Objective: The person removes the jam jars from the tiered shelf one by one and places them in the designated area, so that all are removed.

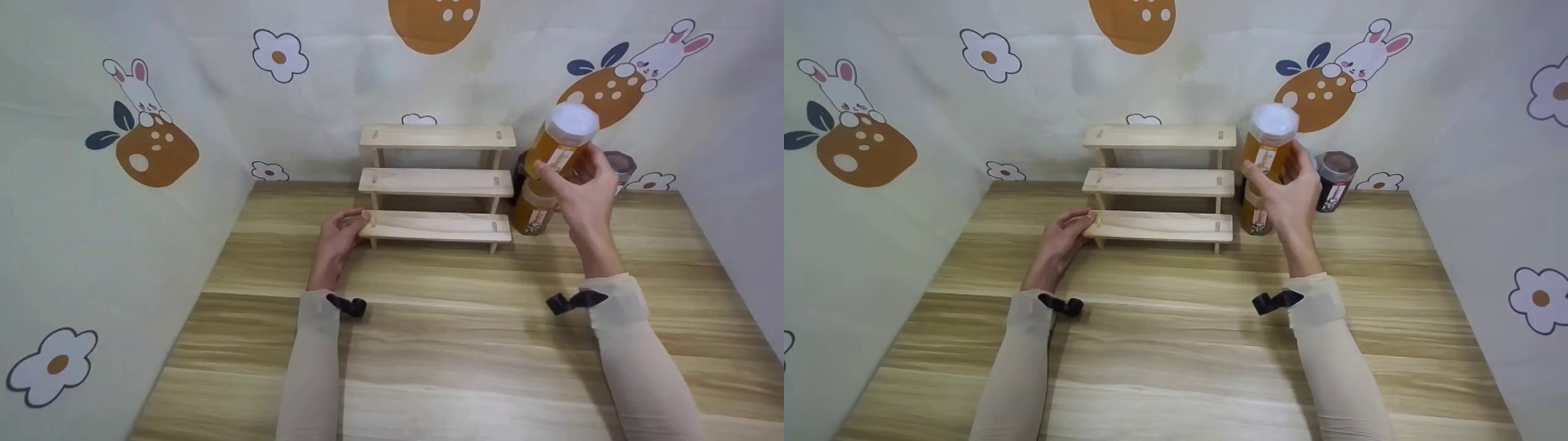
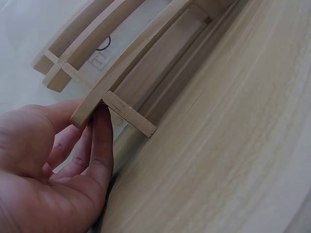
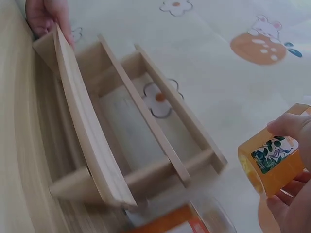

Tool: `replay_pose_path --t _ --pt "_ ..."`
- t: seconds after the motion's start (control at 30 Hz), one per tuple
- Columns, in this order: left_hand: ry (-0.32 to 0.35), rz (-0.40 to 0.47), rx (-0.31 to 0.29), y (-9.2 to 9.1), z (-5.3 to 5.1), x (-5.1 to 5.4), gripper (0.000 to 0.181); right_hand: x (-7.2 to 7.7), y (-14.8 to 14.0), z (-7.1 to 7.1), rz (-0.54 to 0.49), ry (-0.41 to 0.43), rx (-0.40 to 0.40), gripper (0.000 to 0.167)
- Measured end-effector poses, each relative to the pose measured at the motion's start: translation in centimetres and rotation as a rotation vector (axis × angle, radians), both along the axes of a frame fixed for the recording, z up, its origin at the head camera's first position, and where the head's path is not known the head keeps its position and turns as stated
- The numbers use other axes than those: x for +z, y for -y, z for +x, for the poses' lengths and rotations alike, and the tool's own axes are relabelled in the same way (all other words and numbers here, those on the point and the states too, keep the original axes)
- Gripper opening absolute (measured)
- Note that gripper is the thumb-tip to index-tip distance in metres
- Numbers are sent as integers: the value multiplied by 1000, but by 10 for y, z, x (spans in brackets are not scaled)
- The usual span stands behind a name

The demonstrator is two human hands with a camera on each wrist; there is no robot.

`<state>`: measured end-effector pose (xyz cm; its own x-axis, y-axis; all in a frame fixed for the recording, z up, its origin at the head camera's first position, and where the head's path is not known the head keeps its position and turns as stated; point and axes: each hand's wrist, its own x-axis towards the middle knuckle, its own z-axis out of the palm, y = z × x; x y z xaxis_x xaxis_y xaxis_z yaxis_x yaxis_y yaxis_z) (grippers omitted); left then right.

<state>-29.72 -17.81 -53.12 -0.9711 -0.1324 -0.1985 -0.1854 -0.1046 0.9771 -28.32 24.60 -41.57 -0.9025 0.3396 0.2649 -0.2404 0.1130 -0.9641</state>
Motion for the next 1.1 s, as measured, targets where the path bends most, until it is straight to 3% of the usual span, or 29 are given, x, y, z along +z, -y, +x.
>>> replay_pose_path --t 0.3,0.67,1.1 --pt "-15 30 15 1 1 -1 37 -8 -48 8 7 55 -49 77" --pt "-31 44 6 -1 -1 -3 33 -32 -83 20 134 190 -64 80" --pt "-21 46 18 -2 -1 -2 34 -60 -98 20 317 290 25 90"
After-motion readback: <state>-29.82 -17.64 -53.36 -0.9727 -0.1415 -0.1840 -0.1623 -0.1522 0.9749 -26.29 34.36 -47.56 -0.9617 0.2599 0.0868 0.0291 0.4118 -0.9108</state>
